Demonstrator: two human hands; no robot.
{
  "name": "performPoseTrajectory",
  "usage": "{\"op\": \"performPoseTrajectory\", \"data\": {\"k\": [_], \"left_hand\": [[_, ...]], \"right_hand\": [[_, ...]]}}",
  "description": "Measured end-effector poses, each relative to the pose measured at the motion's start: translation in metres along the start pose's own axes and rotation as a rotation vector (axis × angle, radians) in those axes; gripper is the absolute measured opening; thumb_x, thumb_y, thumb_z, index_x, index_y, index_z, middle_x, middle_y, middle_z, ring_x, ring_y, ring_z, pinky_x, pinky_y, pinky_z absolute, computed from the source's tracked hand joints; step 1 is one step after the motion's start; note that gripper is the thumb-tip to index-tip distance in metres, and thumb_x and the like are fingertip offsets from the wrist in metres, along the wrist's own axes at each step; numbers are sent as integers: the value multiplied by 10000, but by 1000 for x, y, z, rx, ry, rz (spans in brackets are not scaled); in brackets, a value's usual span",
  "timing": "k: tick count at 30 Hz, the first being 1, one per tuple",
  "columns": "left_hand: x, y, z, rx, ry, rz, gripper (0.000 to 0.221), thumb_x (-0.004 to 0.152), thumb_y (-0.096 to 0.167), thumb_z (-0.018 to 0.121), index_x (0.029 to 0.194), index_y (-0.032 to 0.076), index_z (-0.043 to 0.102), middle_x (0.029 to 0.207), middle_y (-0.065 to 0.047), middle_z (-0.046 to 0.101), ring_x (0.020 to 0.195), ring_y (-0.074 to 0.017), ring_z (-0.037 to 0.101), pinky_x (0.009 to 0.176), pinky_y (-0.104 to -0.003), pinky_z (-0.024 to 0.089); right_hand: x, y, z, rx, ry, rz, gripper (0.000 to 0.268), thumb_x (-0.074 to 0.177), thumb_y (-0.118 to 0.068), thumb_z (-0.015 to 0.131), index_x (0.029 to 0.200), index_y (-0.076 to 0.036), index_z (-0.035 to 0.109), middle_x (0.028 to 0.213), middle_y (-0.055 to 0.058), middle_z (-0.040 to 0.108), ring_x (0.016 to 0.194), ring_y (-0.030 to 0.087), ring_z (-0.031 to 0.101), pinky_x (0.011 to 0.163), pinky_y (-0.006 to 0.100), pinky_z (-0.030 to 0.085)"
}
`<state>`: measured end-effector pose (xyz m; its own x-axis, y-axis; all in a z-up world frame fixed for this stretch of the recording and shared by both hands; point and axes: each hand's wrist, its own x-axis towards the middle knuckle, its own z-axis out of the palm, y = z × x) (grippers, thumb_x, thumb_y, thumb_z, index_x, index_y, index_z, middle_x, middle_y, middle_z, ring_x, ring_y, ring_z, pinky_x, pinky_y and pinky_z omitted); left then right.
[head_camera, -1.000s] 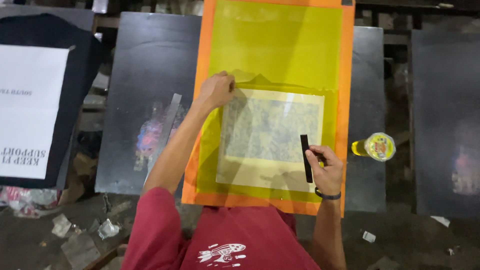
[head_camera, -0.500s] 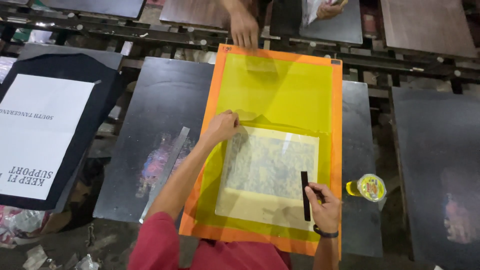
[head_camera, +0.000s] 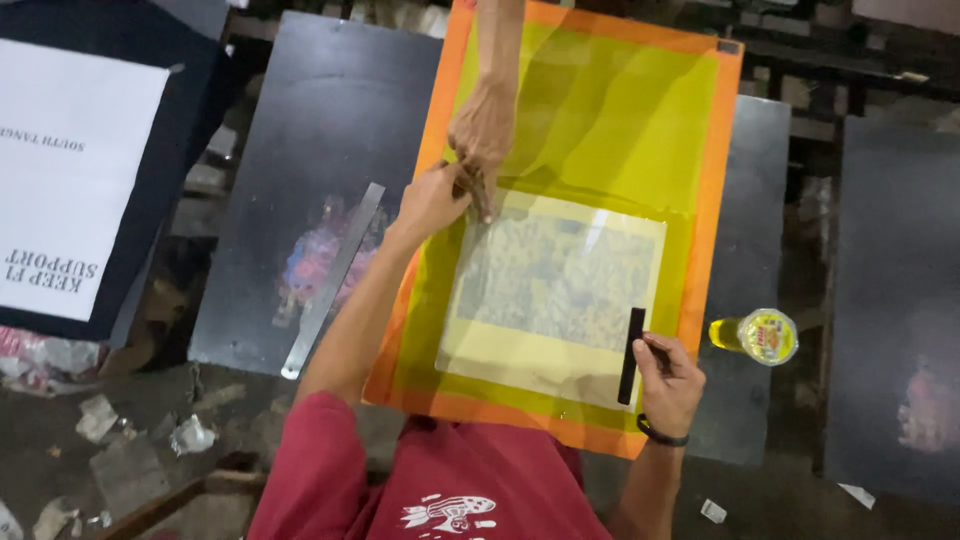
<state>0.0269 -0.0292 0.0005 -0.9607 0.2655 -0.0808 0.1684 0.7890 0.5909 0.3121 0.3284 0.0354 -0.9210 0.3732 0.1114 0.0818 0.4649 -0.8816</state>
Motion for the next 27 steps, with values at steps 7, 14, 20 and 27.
{"op": "performPoseTrajectory", "data": {"k": [7, 14, 20, 27], "left_hand": [[-29, -1, 10, -156, 325, -51, 176, 935, 216, 675, 1095, 152, 641, 987, -80, 683, 927, -351, 730, 722, -472, 592], [-41, 6, 18, -171, 528, 81, 187, 920, 119, 689, 1102, 114, 650, 959, -88, 722, 836, -302, 756, 649, -367, 615], [-39, 2, 22, -212, 566, 88, 209, 899, 134, 720, 1099, 146, 659, 912, -60, 729, 752, -257, 734, 592, -325, 588], [-42, 5, 20, -201, 583, 117, 208, 893, 109, 728, 1090, 117, 662, 902, -69, 729, 787, -255, 744, 586, -314, 601]], "right_hand": [[-8, 7, 8, 165, 61, 40, 102, 973, -25, 782, 1037, 40, 736, 949, 138, 714, 699, 131, 583, 623, 280, 524], [-11, 16, 12, 201, 48, 20, 106, 968, 6, 782, 1029, 65, 717, 964, 150, 708, 697, 131, 585, 615, 263, 525], [-12, 12, 18, 244, 28, 5, 103, 979, 6, 756, 1046, 67, 707, 988, 144, 692, 776, 114, 586, 618, 254, 511], [-13, 6, 21, 259, 15, -9, 79, 962, 33, 756, 1012, 56, 700, 976, 141, 683, 755, 109, 582, 594, 239, 496]]}}
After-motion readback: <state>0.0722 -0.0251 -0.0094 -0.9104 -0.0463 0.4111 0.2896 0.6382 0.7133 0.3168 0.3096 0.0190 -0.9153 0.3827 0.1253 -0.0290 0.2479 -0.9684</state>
